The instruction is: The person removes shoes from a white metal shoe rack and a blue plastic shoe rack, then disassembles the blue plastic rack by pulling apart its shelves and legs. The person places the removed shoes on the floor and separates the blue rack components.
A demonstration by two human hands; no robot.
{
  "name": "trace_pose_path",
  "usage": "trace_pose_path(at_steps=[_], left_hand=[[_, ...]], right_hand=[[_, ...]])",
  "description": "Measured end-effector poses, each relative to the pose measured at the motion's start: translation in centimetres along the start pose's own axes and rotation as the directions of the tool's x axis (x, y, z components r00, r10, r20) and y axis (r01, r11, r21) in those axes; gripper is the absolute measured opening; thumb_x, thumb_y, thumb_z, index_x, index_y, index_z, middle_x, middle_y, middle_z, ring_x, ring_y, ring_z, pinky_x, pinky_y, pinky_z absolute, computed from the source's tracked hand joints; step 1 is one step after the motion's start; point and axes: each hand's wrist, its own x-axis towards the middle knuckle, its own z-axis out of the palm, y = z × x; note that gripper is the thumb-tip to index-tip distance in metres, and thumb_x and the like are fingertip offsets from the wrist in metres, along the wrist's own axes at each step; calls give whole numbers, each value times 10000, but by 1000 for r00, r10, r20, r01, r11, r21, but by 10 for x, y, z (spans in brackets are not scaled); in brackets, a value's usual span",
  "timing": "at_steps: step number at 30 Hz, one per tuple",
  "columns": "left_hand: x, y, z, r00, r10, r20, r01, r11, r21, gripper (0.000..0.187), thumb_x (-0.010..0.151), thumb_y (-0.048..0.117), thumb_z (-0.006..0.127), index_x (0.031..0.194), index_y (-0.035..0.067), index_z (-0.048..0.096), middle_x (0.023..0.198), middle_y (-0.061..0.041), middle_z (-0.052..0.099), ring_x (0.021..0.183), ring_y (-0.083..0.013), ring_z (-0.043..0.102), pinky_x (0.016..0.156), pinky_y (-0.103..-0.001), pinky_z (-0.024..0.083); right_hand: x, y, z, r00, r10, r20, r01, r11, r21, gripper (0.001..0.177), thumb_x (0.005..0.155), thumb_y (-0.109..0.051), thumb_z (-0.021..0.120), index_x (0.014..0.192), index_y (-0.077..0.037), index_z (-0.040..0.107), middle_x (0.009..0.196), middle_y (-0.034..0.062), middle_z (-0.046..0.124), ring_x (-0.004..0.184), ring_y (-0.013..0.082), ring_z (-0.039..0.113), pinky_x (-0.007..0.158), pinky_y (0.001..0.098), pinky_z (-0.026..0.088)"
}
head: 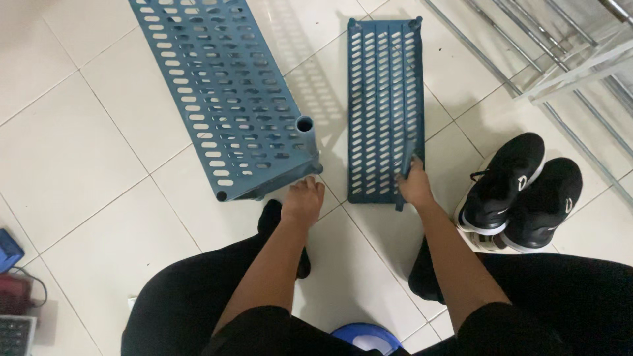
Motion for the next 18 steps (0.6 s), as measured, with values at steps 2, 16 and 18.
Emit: trace_pose_path(at_steps=[2,16,18], left_hand=[[2,4,3,1000,16,-12,-17,1000,-10,358,969,184,569,1295,42,532,1307,-171,553,1134,-304,628,904,-413,548],[21,25,-30,998,58,5,-58,994,-96,382,901,191,621,1242,46,527,1265,-164,554,1101,-312,613,912,-425,535],[21,29,-30,998,66,-9,-66,993,-98,329,929,165,602,1232,50,547,1237,-158,570,1086,-304,624,903,-418,541]], right_hand=[[-4,-7,-10,989,-125,-79,112,982,-153,740,881,-56,696,1508,60,320,1304,303,605,1123,419,645,958,459,516],[-2,14,14,962,-272,11,198,672,-714,639,884,-106,703,1494,-135,516,1488,194,488,1246,367,560,1028,466,478],[-3,17,16,974,-216,66,193,650,-735,810,753,-163,771,1507,-113,478,1467,202,474,1274,370,533,1060,468,445]])
